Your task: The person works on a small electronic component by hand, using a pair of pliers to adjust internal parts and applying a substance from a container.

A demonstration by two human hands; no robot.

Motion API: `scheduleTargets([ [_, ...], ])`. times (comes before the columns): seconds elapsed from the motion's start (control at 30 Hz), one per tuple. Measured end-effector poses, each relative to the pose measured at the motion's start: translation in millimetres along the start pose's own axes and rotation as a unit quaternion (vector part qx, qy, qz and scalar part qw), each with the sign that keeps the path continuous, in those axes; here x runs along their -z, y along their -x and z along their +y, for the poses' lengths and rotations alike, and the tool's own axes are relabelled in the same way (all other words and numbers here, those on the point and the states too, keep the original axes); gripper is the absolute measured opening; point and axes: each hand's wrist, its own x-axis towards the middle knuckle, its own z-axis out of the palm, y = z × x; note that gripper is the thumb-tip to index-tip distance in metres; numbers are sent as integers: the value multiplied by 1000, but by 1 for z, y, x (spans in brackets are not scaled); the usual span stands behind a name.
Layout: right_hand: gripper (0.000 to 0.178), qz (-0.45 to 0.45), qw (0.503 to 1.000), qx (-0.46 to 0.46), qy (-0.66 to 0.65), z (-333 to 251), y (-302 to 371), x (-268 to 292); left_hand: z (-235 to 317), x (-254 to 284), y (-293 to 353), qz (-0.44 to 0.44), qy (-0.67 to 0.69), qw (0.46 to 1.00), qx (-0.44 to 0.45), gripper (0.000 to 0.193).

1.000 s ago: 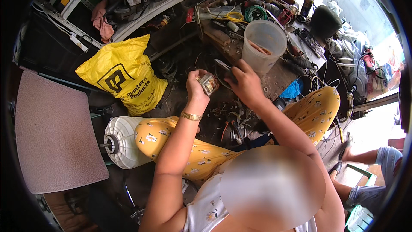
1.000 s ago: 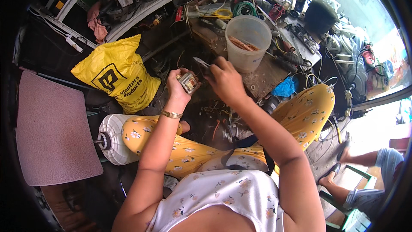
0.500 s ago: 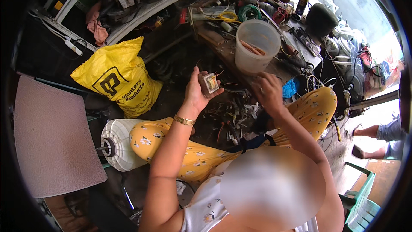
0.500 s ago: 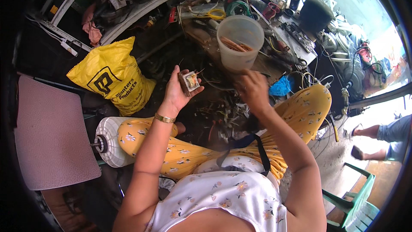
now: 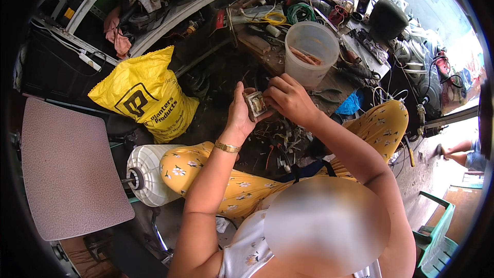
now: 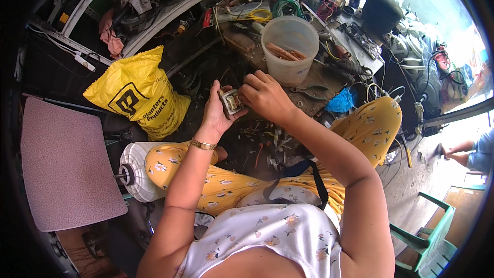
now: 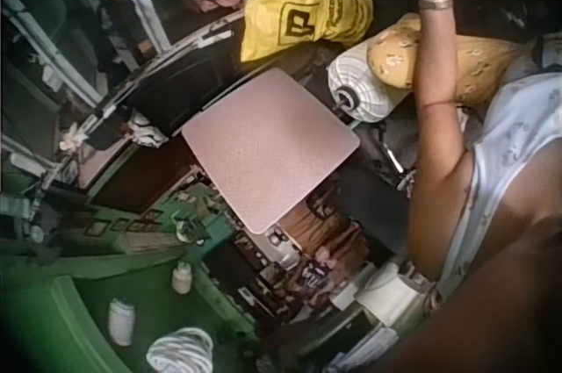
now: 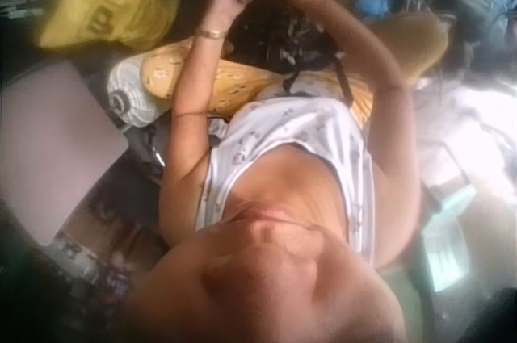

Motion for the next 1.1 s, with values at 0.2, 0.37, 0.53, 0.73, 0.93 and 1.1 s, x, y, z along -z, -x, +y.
scheduleTargets([
  [0.2,11,-67,949,-241,-192,-9,-4,2,-2,-7,-6,39,-102,981,-160,43],
  [0.37,12,-47,838,-356,-411,7,6,-11,-2,-12,-5,8,-80,960,-267,43],
  [0.53,13,-62,700,-460,-543,-19,-8,8,-1,-12,-2,12,-85,913,-398,46],
  [0.73,11,17,758,-428,-492,-37,3,-3,0,-16,1,-8,-116,869,-482,46],
  [0.93,10,80,742,-420,-516,-50,5,-13,8,-17,5,-47,-162,839,-517,43],
  [1.1,13,71,717,-440,-536,-47,7,-9,8,-21,12,-52,-151,829,-536,42],
])
